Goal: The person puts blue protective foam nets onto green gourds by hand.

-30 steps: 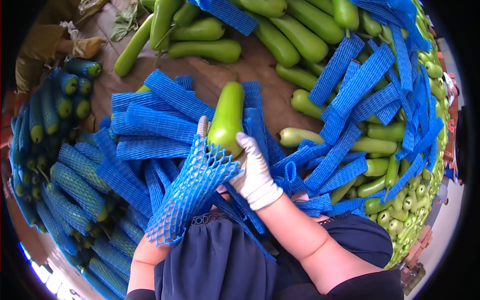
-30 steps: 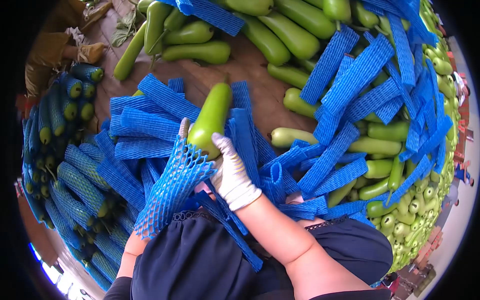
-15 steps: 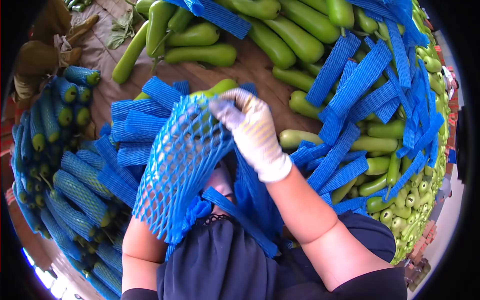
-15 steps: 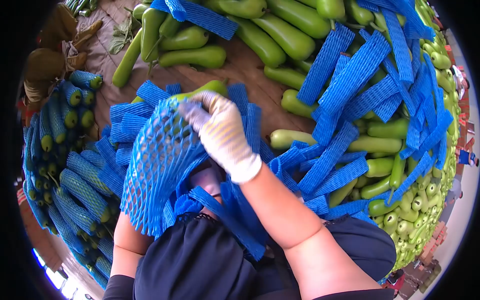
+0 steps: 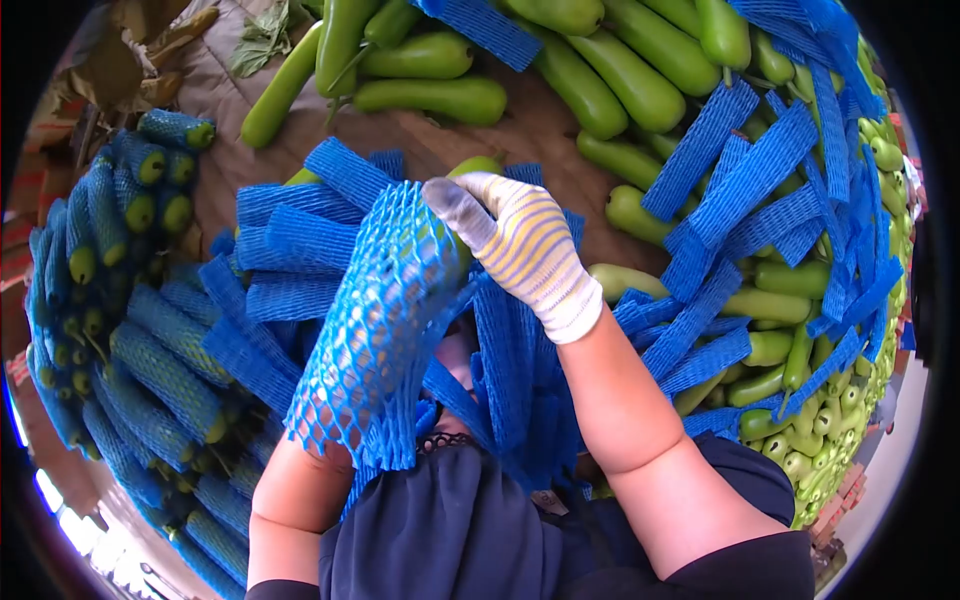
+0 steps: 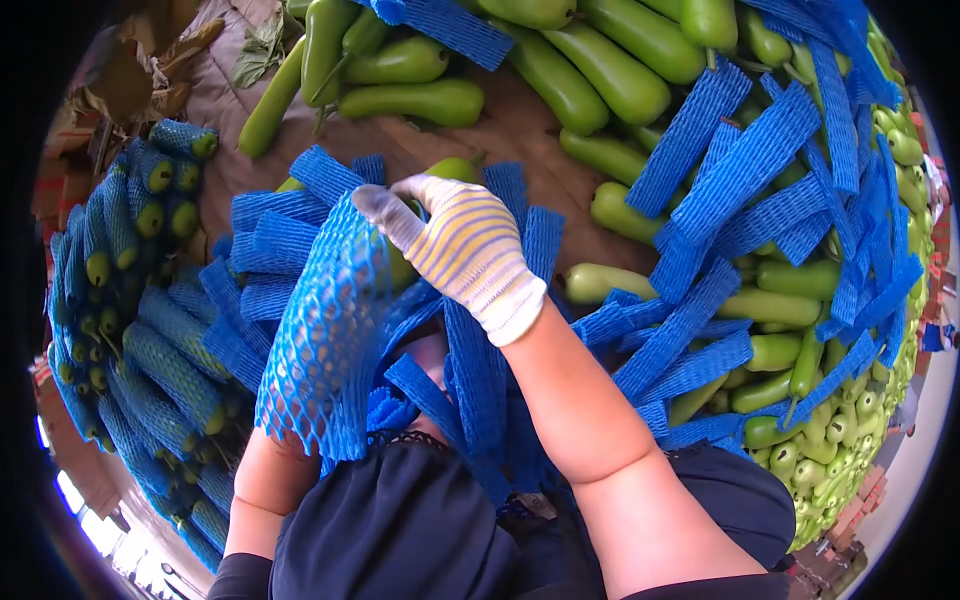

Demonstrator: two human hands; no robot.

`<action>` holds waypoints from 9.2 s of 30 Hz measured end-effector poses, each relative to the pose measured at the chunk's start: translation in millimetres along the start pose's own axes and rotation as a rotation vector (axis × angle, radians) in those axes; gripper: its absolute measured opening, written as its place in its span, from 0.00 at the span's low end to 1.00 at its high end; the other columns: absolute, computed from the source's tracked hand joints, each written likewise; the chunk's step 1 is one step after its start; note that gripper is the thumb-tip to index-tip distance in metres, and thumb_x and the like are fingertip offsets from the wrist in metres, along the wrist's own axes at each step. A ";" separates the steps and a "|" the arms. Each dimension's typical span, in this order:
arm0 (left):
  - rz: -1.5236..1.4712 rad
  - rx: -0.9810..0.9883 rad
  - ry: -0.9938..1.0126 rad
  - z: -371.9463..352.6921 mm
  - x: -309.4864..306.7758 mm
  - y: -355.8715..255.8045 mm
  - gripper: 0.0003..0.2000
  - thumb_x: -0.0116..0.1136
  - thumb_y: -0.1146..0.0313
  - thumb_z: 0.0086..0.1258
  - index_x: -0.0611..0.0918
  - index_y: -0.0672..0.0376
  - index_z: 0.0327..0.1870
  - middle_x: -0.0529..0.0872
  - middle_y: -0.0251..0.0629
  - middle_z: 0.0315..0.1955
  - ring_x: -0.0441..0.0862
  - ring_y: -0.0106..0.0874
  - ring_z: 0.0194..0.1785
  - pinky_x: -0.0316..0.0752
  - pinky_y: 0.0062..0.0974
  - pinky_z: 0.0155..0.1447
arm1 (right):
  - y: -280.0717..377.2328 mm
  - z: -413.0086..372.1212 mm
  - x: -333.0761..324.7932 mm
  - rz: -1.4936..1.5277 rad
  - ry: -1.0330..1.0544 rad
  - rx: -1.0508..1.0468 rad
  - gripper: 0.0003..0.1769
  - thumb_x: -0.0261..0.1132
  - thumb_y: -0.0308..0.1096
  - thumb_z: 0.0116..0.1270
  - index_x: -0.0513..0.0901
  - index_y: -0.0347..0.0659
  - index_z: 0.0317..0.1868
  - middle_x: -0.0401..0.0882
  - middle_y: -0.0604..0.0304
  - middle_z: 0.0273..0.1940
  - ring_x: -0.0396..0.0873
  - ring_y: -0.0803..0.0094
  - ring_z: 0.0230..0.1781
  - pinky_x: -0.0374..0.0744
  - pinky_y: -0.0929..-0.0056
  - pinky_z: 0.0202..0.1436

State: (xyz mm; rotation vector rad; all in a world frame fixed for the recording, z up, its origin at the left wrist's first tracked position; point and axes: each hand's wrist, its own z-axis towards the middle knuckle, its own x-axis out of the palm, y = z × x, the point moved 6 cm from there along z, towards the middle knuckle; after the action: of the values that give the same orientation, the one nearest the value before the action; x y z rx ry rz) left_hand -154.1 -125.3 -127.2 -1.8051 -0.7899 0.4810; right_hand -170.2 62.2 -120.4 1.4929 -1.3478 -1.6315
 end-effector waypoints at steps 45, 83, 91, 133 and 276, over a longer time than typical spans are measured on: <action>1.243 0.666 0.105 3.9 40.3 -83.2 0.40 0.74 0.66 0.44 0.74 0.47 0.66 0.69 0.51 0.67 0.63 0.60 0.70 0.60 0.57 0.71 | -27.2 -124.9 -31.2 1.142 0.521 0.598 0.50 0.70 0.55 0.60 0.61 0.29 0.71 0.70 0.52 0.66 0.70 0.66 0.66 0.66 0.67 0.72; 1.066 0.081 -0.619 -133.4 -93.6 -9.9 0.25 0.60 0.73 0.65 0.73 0.65 0.64 0.77 0.51 0.60 0.73 0.46 0.65 0.65 0.38 0.70 | -64.0 -22.6 63.6 -0.511 0.061 -0.165 0.43 0.67 0.49 0.61 0.64 0.33 0.71 0.69 0.40 0.67 0.69 0.49 0.67 0.65 0.58 0.72; 1.417 0.164 -0.561 91.3 -127.9 -6.6 0.26 0.57 0.57 0.70 0.71 0.52 0.68 0.70 0.47 0.69 0.61 0.51 0.74 0.54 0.48 0.75 | -94.8 3.2 52.4 -0.135 0.102 0.149 0.22 0.63 0.50 0.67 0.83 0.42 0.51 0.84 0.44 0.45 0.80 0.49 0.52 0.73 0.60 0.60; 0.677 0.865 -0.086 -21.3 45.0 -98.3 0.19 0.66 0.80 0.51 0.83 0.62 0.47 0.84 0.48 0.46 0.83 0.46 0.49 0.78 0.35 0.54 | 21.9 -62.7 1.4 -0.239 -0.231 -0.225 0.13 0.64 0.34 0.62 0.82 0.41 0.47 0.84 0.48 0.40 0.82 0.49 0.42 0.79 0.58 0.47; -1.087 -0.203 0.160 9.7 0.6 16.5 0.41 0.62 0.40 0.64 0.67 0.64 0.69 0.79 0.49 0.58 0.80 0.42 0.58 0.75 0.42 0.64 | 5.0 -103.3 0.3 0.703 0.097 0.122 0.44 0.68 0.58 0.65 0.69 0.33 0.69 0.76 0.51 0.59 0.80 0.72 0.47 0.76 0.74 0.52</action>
State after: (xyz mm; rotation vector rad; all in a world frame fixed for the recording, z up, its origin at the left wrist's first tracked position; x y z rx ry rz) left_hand -155.4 -122.1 -146.0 -1.2944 -1.5679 -0.4607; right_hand -73.7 28.7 -103.9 0.9677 -1.6847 -1.0300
